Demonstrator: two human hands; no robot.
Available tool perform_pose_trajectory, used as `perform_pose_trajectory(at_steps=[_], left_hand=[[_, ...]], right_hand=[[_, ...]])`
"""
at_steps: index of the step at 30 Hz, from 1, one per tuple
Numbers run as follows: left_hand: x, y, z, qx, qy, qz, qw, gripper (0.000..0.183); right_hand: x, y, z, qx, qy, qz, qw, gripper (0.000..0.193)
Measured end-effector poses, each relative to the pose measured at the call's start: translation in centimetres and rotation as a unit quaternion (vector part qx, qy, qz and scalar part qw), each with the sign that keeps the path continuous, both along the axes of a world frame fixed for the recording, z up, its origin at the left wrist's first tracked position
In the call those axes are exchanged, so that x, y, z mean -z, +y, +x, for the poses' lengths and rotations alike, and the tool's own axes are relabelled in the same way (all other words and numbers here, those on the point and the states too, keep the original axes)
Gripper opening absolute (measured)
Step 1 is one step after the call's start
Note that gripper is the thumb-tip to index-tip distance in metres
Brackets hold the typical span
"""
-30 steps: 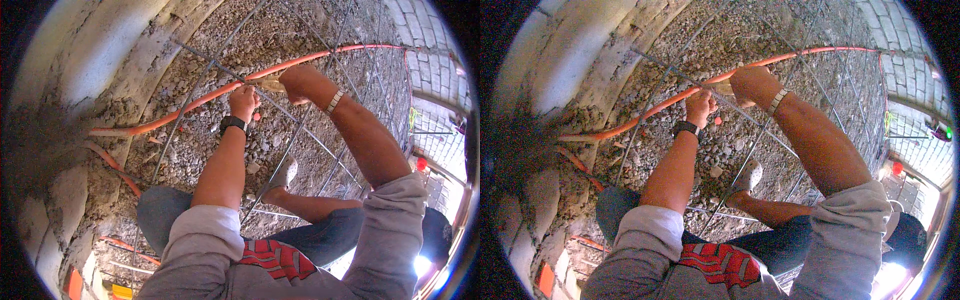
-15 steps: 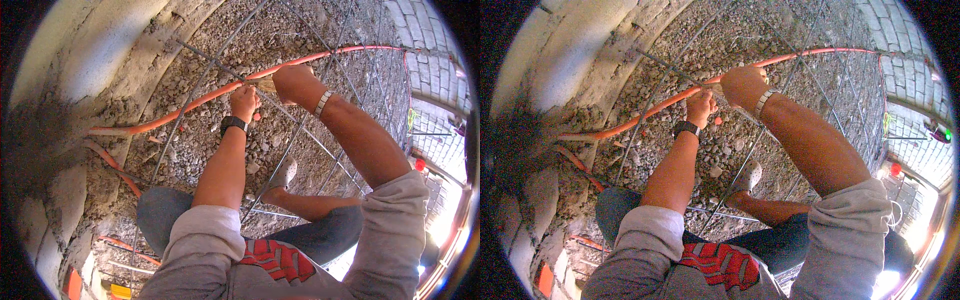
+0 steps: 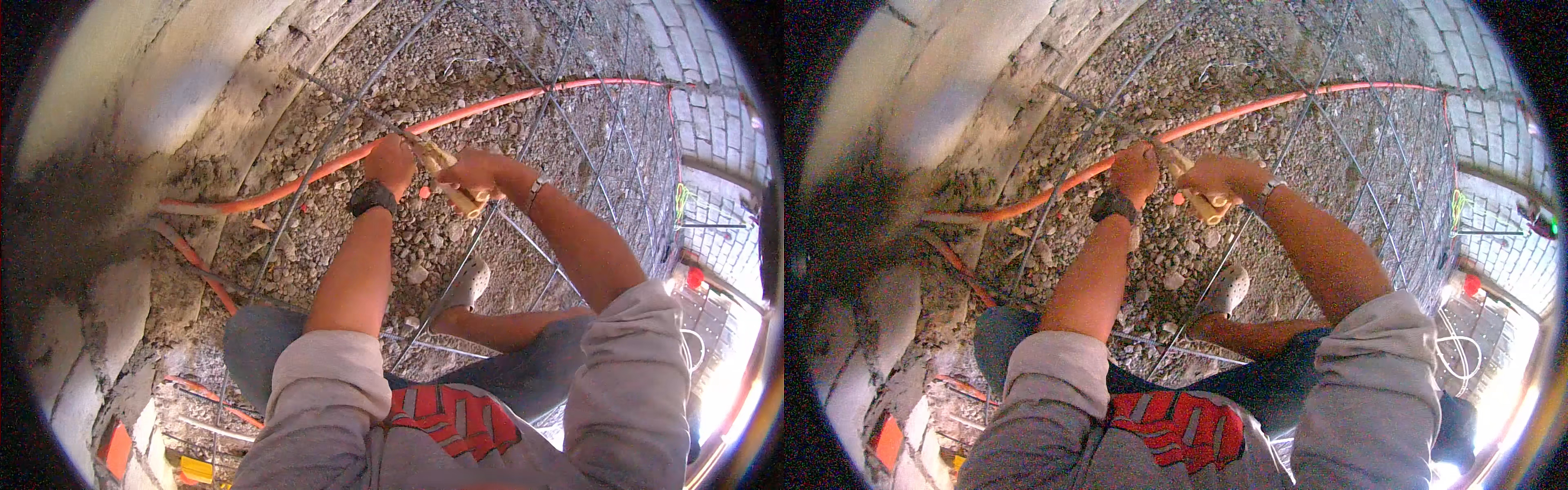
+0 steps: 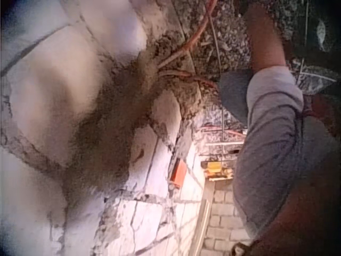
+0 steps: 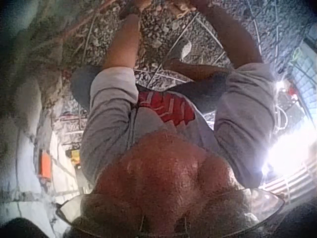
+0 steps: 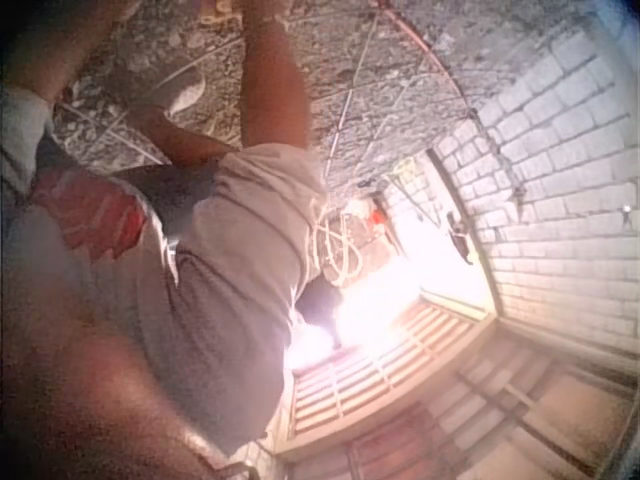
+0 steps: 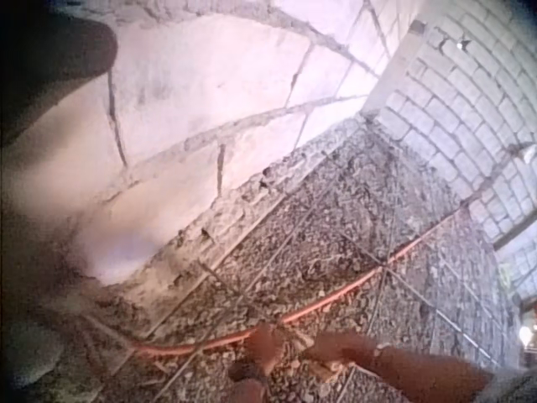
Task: Installing and securing red and white conduit piping to a wire mesh grid on a construction site using pliers and wire.
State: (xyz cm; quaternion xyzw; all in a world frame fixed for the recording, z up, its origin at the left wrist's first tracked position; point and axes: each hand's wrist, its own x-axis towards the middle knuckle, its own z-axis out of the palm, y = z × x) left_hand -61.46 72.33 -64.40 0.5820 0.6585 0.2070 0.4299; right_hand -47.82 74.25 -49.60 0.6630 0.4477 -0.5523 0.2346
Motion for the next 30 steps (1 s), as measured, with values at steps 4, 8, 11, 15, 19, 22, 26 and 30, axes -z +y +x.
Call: perform_pose_trajectory(at_steps=[4, 8, 11, 15, 19, 22, 26, 30], left_hand=[[0.2, 0.8, -1.2, 0.043, 0.031, 0.091, 0.994, 0.023], [-0.1, 1.4, -2.5, 0.009, 0.018, 0.096, 0.995, 0.032], [-0.2, 1.8, -3.1, 0.04, 0.061, 0.026, 0.997, 0.037], [0.9, 1.1, -2.2, 0.016, 0.011, 0.121, 0.992, 0.037], [3.2, 0.8, -1.8, 0.098, 0.079, 0.192, 0.973, 0.016], [4.0, 0.5, -1.6, 0.076, 0.061, 0.222, 0.97, 0.015], [3.4, 0.5, -0.9, -0.083, -0.091, 0.047, 0.991, 0.025], [2.1, 0.3, -0.2, -0.136, -0.144, 0.015, 0.98, 0.03]], right_hand=[[1.5, -2.0, 0.3, 0.281, 0.149, -0.067, 0.946, 0.03], [2.3, -2.8, -0.8, 0.397, 0.205, -0.084, 0.891, 0.032], [1.5, -1.4, -1.1, 0.392, 0.205, -0.09, 0.892, 0.034], [-0.3, 2.4, 1.1, 0.292, 0.197, -0.152, 0.924, 0.035], [-0.7, 5.5, 3.3, 0.211, 0.149, -0.252, 0.932, 0.044], [-0.5, 6.4, 3.8, 0.132, 0.166, -0.269, 0.94, 0.049], [-1.0, 6.8, 4.0, 0.12, 0.162, -0.267, 0.942, 0.047], [-1.9, 6.5, 4.0, 0.115, 0.158, -0.239, 0.951, 0.045]])
